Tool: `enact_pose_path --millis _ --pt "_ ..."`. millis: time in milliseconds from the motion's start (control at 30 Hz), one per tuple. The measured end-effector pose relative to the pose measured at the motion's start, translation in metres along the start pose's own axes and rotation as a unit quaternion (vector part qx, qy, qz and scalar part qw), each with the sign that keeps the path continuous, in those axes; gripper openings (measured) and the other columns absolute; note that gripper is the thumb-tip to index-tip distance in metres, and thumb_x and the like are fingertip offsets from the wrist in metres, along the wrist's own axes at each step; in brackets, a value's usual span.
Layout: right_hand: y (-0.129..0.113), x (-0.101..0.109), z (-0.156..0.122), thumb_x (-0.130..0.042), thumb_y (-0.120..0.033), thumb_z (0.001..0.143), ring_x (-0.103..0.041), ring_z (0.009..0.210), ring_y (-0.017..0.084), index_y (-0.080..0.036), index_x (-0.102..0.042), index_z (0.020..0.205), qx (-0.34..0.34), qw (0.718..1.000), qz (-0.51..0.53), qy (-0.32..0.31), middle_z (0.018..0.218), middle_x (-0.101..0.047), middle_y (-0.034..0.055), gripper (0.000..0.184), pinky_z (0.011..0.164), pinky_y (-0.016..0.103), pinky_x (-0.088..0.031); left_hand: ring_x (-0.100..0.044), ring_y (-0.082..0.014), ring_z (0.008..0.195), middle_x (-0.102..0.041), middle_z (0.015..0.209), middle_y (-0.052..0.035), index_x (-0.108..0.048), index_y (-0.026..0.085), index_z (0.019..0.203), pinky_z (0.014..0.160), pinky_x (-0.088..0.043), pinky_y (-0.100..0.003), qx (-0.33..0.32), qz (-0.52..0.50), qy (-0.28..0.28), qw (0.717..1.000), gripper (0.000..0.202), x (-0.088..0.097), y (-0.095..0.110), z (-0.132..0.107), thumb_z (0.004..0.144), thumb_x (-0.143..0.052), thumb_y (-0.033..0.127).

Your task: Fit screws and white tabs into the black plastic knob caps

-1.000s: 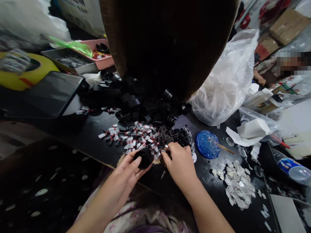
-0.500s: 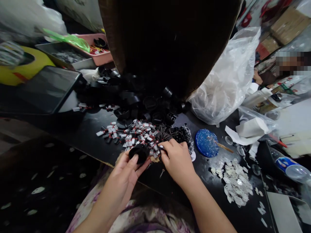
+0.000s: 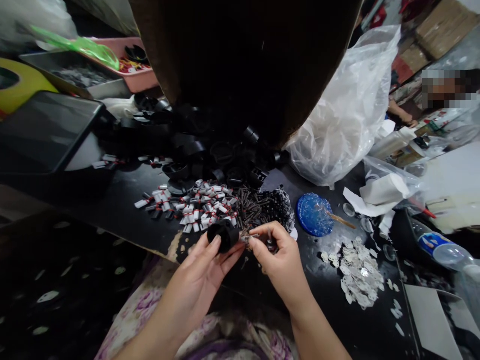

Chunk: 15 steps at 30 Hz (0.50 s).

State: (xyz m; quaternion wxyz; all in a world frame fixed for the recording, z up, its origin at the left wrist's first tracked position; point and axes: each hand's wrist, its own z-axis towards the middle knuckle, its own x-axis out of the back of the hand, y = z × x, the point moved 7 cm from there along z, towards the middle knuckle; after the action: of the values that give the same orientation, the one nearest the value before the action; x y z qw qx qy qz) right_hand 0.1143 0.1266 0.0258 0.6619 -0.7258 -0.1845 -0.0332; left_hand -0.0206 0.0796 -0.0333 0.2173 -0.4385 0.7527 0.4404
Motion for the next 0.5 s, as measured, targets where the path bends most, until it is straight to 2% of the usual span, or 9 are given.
enact_pose_path --millis 267,367,500 --pt "-0.003 0.005 -0.008 -0.065 -0.023 0.085 -0.06 0.077 0.015 -0.023 -0.07 0.088 0.044 0.998 -0.032 0.017 0.084 -0.065 -0.0005 0.006 0.066 0.027 -0.048 -0.072 -0.023 0.099 -0.077 0.106 -0.0042 -0.074 0.024 0.097 0.092 -0.059 -0.034 0.005 0.042 0.0 0.999 0.019 -0.003 -0.005 -0.005 0.08 -0.076 0.032" --pt "-0.011 0.007 -0.013 -0.064 -0.019 0.087 -0.061 0.083 0.017 -0.024 -0.071 0.092 0.094 0.988 -0.114 0.048 0.091 -0.068 0.0002 0.01 0.074 0.03 -0.047 -0.07 -0.0246 0.102 -0.078 0.106 -0.0025 -0.074 0.026 0.097 0.092 -0.059 -0.034 0.012 0.052 0.01 0.999 0.018 -0.006 -0.005 -0.01 0.08 -0.076 0.033" --pt "-0.02 0.006 -0.023 -0.067 -0.021 0.09 -0.063 0.091 0.016 -0.026 -0.071 0.096 0.152 0.963 -0.211 0.067 0.094 -0.07 -0.0011 0.009 0.084 0.033 -0.041 -0.062 -0.0284 0.119 -0.077 0.11 -0.0018 -0.072 0.025 0.099 0.091 -0.06 -0.034 0.022 0.071 0.031 0.997 0.023 -0.004 -0.009 -0.013 0.079 -0.077 0.033"
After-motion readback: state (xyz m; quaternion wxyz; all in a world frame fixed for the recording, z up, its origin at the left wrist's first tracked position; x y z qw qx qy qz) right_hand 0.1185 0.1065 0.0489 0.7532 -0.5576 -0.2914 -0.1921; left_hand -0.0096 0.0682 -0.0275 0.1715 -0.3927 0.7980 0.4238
